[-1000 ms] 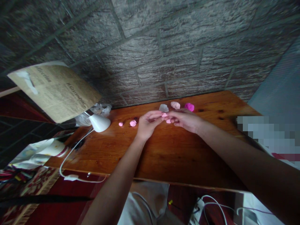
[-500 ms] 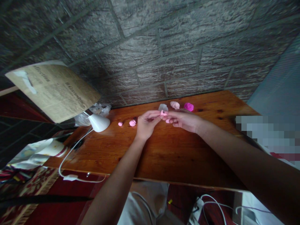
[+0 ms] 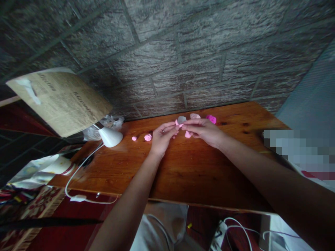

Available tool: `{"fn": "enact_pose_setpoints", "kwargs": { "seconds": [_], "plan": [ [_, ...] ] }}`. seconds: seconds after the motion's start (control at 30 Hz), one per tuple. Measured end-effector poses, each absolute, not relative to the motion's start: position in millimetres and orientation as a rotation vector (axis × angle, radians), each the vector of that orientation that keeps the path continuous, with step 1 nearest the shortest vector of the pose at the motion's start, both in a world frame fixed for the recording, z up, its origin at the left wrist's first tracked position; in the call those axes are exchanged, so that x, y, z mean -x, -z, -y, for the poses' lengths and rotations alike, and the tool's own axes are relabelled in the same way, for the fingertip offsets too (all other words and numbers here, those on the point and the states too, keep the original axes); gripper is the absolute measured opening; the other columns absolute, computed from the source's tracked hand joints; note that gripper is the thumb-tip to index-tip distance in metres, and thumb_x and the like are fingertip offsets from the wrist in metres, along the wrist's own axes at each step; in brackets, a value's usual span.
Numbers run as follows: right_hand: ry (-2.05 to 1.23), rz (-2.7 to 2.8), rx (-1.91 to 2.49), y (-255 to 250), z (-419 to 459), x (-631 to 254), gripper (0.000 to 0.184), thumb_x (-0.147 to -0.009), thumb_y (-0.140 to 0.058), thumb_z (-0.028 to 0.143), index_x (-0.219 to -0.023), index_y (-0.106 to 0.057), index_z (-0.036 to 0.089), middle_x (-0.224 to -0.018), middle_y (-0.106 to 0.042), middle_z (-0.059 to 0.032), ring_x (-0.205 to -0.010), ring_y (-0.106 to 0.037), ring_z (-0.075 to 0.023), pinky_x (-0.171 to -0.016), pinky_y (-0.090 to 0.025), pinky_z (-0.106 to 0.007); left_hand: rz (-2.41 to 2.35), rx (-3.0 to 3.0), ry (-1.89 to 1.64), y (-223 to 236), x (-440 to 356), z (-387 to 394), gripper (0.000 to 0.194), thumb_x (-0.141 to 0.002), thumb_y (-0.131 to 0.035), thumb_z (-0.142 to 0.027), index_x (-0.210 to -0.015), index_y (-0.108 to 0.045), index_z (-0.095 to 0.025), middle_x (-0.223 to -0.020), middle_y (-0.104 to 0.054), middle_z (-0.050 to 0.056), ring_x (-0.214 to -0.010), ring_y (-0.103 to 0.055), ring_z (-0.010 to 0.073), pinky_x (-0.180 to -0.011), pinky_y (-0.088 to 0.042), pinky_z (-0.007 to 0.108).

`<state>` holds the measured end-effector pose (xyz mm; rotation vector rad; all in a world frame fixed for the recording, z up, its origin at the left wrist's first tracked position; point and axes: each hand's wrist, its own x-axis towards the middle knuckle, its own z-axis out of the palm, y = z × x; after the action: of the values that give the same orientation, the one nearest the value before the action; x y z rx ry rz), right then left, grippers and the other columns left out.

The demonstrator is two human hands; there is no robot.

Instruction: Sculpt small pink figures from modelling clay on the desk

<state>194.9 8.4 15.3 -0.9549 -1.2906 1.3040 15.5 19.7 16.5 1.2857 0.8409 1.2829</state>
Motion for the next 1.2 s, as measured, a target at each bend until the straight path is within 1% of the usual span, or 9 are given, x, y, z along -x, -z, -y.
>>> {"fn": "enact_pose_setpoints", "kwargs": {
  "seconds": [0.13, 0.27, 0.43, 0.57, 0.67, 0.83, 1.0, 1.1, 1.2],
  "plan": [
    [-1.264, 1.325, 0.956, -16, -7, -194, 0.036, -0.069, -0.082, 0.048, -0.088, -0.079, 0.018, -0.064, -0.062, 0.0004, -0.058, -0.054, -0.0114, -0.055, -0.041, -0.027, -0.840, -1.294, -1.276, -16, -15, -21, 0.035, -0.062, -0.091, -0.033, -0.091, -0.078, -0.018, -0.080, -0.077, 0.004, -0.065, -0.062, 0.0112, -0.063, -0.045, 0.025],
    [-1.264, 1.305, 0.950, -17, -6, -193, 0.037, -0.070, -0.082, 0.048, -0.091, -0.079, 0.018, -0.063, -0.061, 0.0010, -0.058, -0.052, -0.0113, -0.055, -0.041, -0.028, -0.837, -1.280, -1.274, -16, -15, -21, 0.035, -0.062, -0.091, -0.032, -0.091, -0.078, -0.018, -0.080, -0.077, 0.004, -0.066, -0.063, 0.0112, -0.063, -0.045, 0.025],
    [-1.254, 1.308, 0.926, -18, -6, -193, 0.036, -0.071, -0.082, 0.048, -0.088, -0.079, 0.017, -0.060, -0.058, 0.0021, -0.056, -0.050, -0.0107, -0.056, -0.040, -0.028, -0.844, -1.281, -1.250, -17, -17, -18, 0.035, -0.062, -0.091, -0.029, -0.093, -0.078, -0.019, -0.082, -0.078, 0.004, -0.070, -0.064, 0.0118, -0.064, -0.045, 0.024],
    [-1.257, 1.306, 0.926, -18, -6, -193, 0.040, -0.071, -0.082, 0.049, -0.094, -0.079, 0.017, -0.062, -0.058, 0.0014, -0.058, -0.051, -0.0115, -0.056, -0.039, -0.028, -0.843, -1.270, -1.244, -18, -16, -17, 0.035, -0.062, -0.090, -0.030, -0.093, -0.078, -0.019, -0.084, -0.078, 0.005, -0.071, -0.065, 0.0129, -0.066, -0.046, 0.025],
    [-1.244, 1.331, 0.956, -17, -7, -193, 0.040, -0.073, -0.080, 0.050, -0.094, -0.079, 0.017, -0.062, -0.059, 0.0003, -0.060, -0.052, -0.0123, -0.056, -0.040, -0.028, -0.850, -1.270, -1.247, -17, -15, -18, 0.034, -0.062, -0.090, -0.030, -0.092, -0.079, -0.019, -0.083, -0.078, 0.005, -0.071, -0.065, 0.0125, -0.065, -0.045, 0.024],
    [-1.186, 1.410, 0.957, -14, -8, -193, 0.033, -0.076, -0.078, 0.048, -0.089, -0.079, 0.017, -0.065, -0.063, -0.0005, -0.059, -0.055, -0.0120, -0.056, -0.043, -0.027, -0.874, -1.275, -1.234, -15, -16, -19, 0.034, -0.061, -0.090, -0.030, -0.090, -0.079, -0.017, -0.080, -0.077, 0.005, -0.069, -0.064, 0.0116, -0.064, -0.045, 0.023],
    [-1.085, 1.515, 0.926, -12, -9, -194, 0.031, -0.078, -0.076, 0.045, -0.094, -0.079, 0.019, -0.077, -0.071, -0.0027, -0.062, -0.059, -0.0129, -0.060, -0.049, -0.028, -0.892, -1.245, -1.233, -16, -16, -19, 0.035, -0.059, -0.090, -0.029, -0.089, -0.078, -0.017, -0.079, -0.077, 0.004, -0.068, -0.064, 0.0107, -0.064, -0.045, 0.023],
    [-1.005, 1.600, 0.928, -10, -9, -194, 0.030, -0.080, -0.073, 0.044, -0.094, -0.078, 0.018, -0.076, -0.071, -0.0033, -0.060, -0.060, -0.0133, -0.061, -0.051, -0.029, -0.909, -1.243, -1.218, -15, -16, -19, 0.034, -0.058, -0.090, -0.027, -0.089, -0.078, -0.016, -0.076, -0.076, 0.004, -0.067, -0.064, 0.0110, -0.063, -0.045, 0.022],
    [-0.956, 1.622, 0.931, -7, -10, -194, 0.032, -0.082, -0.071, 0.046, -0.096, -0.077, 0.017, -0.079, -0.072, -0.0042, -0.059, -0.061, -0.0140, -0.059, -0.051, -0.030, -0.915, -1.226, -1.206, -13, -15, -19, 0.034, -0.059, -0.089, -0.027, -0.089, -0.078, -0.016, -0.079, -0.077, 0.005, -0.068, -0.065, 0.0112, -0.064, -0.045, 0.022]
  ]
}}
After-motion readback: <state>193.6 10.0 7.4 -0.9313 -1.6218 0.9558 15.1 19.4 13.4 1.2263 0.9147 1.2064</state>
